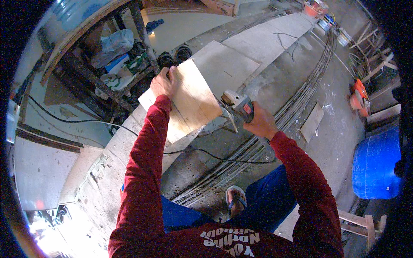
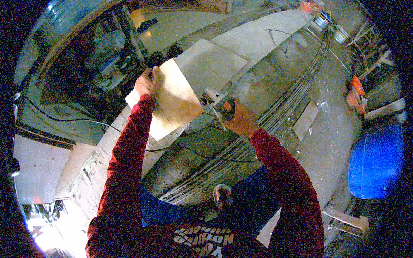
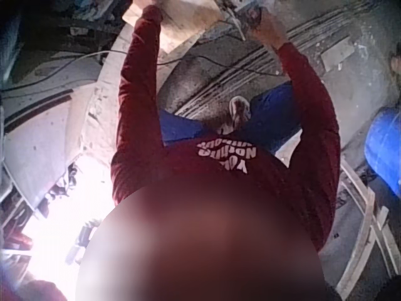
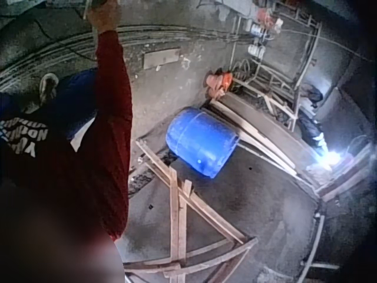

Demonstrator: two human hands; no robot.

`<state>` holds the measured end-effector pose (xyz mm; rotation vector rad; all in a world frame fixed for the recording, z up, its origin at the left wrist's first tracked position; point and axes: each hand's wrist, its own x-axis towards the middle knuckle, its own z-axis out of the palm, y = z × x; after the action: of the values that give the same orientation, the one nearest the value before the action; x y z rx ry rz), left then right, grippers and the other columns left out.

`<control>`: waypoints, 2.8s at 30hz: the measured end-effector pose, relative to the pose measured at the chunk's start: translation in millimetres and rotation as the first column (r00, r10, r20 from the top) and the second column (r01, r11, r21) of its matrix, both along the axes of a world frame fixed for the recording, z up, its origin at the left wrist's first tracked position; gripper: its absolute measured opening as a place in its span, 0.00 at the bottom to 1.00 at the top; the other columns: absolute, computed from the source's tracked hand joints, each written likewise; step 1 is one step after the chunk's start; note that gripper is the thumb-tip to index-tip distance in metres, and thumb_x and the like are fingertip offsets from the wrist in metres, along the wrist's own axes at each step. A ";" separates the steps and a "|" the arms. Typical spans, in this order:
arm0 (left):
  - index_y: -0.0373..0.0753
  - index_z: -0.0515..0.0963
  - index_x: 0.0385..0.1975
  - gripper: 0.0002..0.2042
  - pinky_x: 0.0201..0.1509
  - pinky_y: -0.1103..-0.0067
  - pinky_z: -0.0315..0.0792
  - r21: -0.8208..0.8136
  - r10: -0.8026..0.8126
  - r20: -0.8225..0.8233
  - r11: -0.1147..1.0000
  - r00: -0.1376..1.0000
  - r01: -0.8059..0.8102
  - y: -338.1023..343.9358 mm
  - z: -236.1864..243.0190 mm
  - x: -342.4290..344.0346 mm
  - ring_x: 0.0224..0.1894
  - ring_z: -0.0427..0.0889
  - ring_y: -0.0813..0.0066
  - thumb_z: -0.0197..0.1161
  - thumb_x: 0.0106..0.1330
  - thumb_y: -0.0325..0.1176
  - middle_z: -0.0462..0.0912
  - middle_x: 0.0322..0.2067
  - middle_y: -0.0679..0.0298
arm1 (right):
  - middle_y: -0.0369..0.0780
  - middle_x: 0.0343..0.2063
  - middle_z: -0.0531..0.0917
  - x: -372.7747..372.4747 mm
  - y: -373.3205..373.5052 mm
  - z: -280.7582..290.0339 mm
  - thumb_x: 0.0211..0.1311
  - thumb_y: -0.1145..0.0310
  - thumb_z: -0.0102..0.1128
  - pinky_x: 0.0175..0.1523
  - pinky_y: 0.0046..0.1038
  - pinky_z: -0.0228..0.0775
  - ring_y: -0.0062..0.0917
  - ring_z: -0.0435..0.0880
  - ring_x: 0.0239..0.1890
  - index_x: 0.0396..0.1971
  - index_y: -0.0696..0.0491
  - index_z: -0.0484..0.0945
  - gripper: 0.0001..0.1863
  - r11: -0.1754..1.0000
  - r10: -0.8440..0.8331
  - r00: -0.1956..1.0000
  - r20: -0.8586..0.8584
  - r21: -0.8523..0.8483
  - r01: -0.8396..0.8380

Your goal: The person uses an angle grinder to cut a small rectangular piece of wood placed on a workbench. They hold the wood steady with one hand while guiding the grinder with the other, then reposition the wood to complete the cut.

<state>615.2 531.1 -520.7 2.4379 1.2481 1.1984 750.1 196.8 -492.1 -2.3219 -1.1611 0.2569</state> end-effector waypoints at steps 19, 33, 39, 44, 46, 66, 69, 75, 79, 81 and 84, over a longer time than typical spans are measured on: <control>0.43 0.81 0.33 0.23 0.40 0.61 0.75 -0.059 0.056 -0.012 0.997 0.998 -0.057 23.9 5.7 -13.0 0.34 0.84 0.48 0.49 0.68 0.57 0.84 0.29 0.51 | 0.53 0.33 0.82 -0.7 -4.3 -0.7 0.43 0.57 0.70 0.42 0.47 0.74 0.52 0.81 0.37 0.46 0.57 0.70 0.31 0.993 0.055 0.998 0.040 -0.108 -0.050; 0.45 0.82 0.31 0.22 0.37 0.61 0.75 -0.068 0.115 0.080 0.992 0.990 -0.110 29.2 19.9 -23.9 0.32 0.83 0.48 0.53 0.66 0.57 0.84 0.28 0.52 | 0.46 0.35 0.82 19.1 -0.6 -11.5 0.35 0.63 0.72 0.44 0.38 0.74 0.41 0.82 0.37 0.47 0.58 0.70 0.34 0.987 -0.092 0.988 -0.121 0.117 0.106; 0.48 0.85 0.34 0.21 0.40 0.63 0.78 -0.196 0.040 -0.013 0.980 0.999 -0.042 15.6 11.5 -20.2 0.34 0.85 0.50 0.55 0.63 0.59 0.85 0.29 0.53 | 0.38 0.33 0.82 42.0 -1.9 -33.0 0.34 0.69 0.72 0.40 0.31 0.74 0.26 0.80 0.34 0.41 0.56 0.75 0.28 0.941 -0.161 0.957 -0.240 0.255 0.222; 0.47 0.83 0.33 0.19 0.41 0.61 0.76 -0.187 -0.180 -0.173 0.971 0.968 0.147 -27.0 -16.6 10.1 0.35 0.84 0.50 0.56 0.65 0.57 0.85 0.30 0.53 | 0.42 0.29 0.84 60.7 -2.7 -45.3 0.40 0.63 0.72 0.40 0.36 0.76 0.35 0.84 0.32 0.39 0.55 0.77 0.24 0.940 -0.170 0.952 -0.256 0.247 0.234; 0.46 0.83 0.32 0.18 0.41 0.60 0.75 -0.149 -0.251 -0.234 0.964 0.939 0.221 -37.7 -29.9 25.8 0.34 0.84 0.50 0.56 0.65 0.55 0.85 0.28 0.53 | 0.39 0.28 0.83 61.3 -7.2 -45.3 0.39 0.66 0.71 0.37 0.33 0.75 0.31 0.82 0.30 0.37 0.55 0.77 0.22 0.935 -0.178 0.932 -0.317 0.239 0.260; 0.42 0.78 0.42 0.20 0.53 0.59 0.65 -0.073 -0.253 -0.360 0.967 0.898 0.243 -45.2 -104.0 29.7 0.50 0.72 0.53 0.62 0.58 0.49 0.76 0.43 0.54 | 0.32 0.26 0.80 58.3 5.4 -52.8 0.39 0.74 0.69 0.34 0.27 0.70 0.20 0.78 0.28 0.30 0.54 0.79 0.14 0.947 -0.194 0.891 -0.409 0.157 0.279; 0.37 0.77 0.42 0.22 0.54 0.61 0.63 0.005 -0.225 -0.315 0.971 0.922 0.239 -49.9 -110.8 14.2 0.50 0.71 0.55 0.64 0.56 0.49 0.74 0.43 0.54 | 0.32 0.26 0.80 48.1 6.5 -39.2 0.39 0.73 0.69 0.36 0.27 0.71 0.20 0.78 0.29 0.31 0.54 0.79 0.14 0.936 -0.033 0.849 -0.528 0.282 0.212; 0.35 0.73 0.45 0.25 0.54 0.61 0.63 -0.082 -0.147 -0.336 0.989 0.930 0.127 -46.1 -111.5 10.8 0.49 0.73 0.54 0.61 0.59 0.51 0.77 0.42 0.52 | 0.38 0.31 0.85 41.0 14.6 -34.5 0.38 0.68 0.72 0.39 0.32 0.75 0.28 0.83 0.33 0.37 0.55 0.80 0.20 0.947 -0.019 0.894 -0.448 0.277 0.159; 0.37 0.74 0.44 0.23 0.51 0.60 0.66 -0.237 -0.159 -0.345 0.968 0.925 0.078 -36.1 -107.9 9.0 0.43 0.80 0.52 0.57 0.64 0.52 0.82 0.35 0.49 | 0.38 0.30 0.84 37.4 27.8 -33.3 0.38 0.68 0.71 0.40 0.31 0.74 0.28 0.82 0.32 0.36 0.55 0.80 0.20 0.963 0.001 0.914 -0.406 0.248 0.109; 0.38 0.75 0.42 0.21 0.51 0.60 0.68 -0.294 -0.191 -0.337 0.952 0.922 0.089 -30.5 -109.0 5.3 0.41 0.82 0.52 0.55 0.65 0.52 0.84 0.33 0.49 | 0.36 0.29 0.83 30.0 37.6 -29.6 0.40 0.69 0.70 0.40 0.28 0.72 0.24 0.80 0.31 0.33 0.55 0.80 0.16 0.969 -0.050 0.915 -0.400 0.203 0.142; 0.40 0.79 0.39 0.20 0.51 0.60 0.69 -0.332 -0.187 -0.286 0.939 0.940 0.086 -26.9 -113.3 1.1 0.39 0.83 0.51 0.54 0.66 0.52 0.84 0.32 0.50 | 0.36 0.28 0.83 21.2 39.2 -21.2 0.39 0.66 0.70 0.41 0.29 0.72 0.26 0.81 0.31 0.34 0.55 0.80 0.18 0.986 0.065 0.930 -0.363 0.167 -0.004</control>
<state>616.4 504.2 -634.1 2.4801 1.2053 0.5352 771.3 236.0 -513.3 -2.0016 -0.9940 0.5626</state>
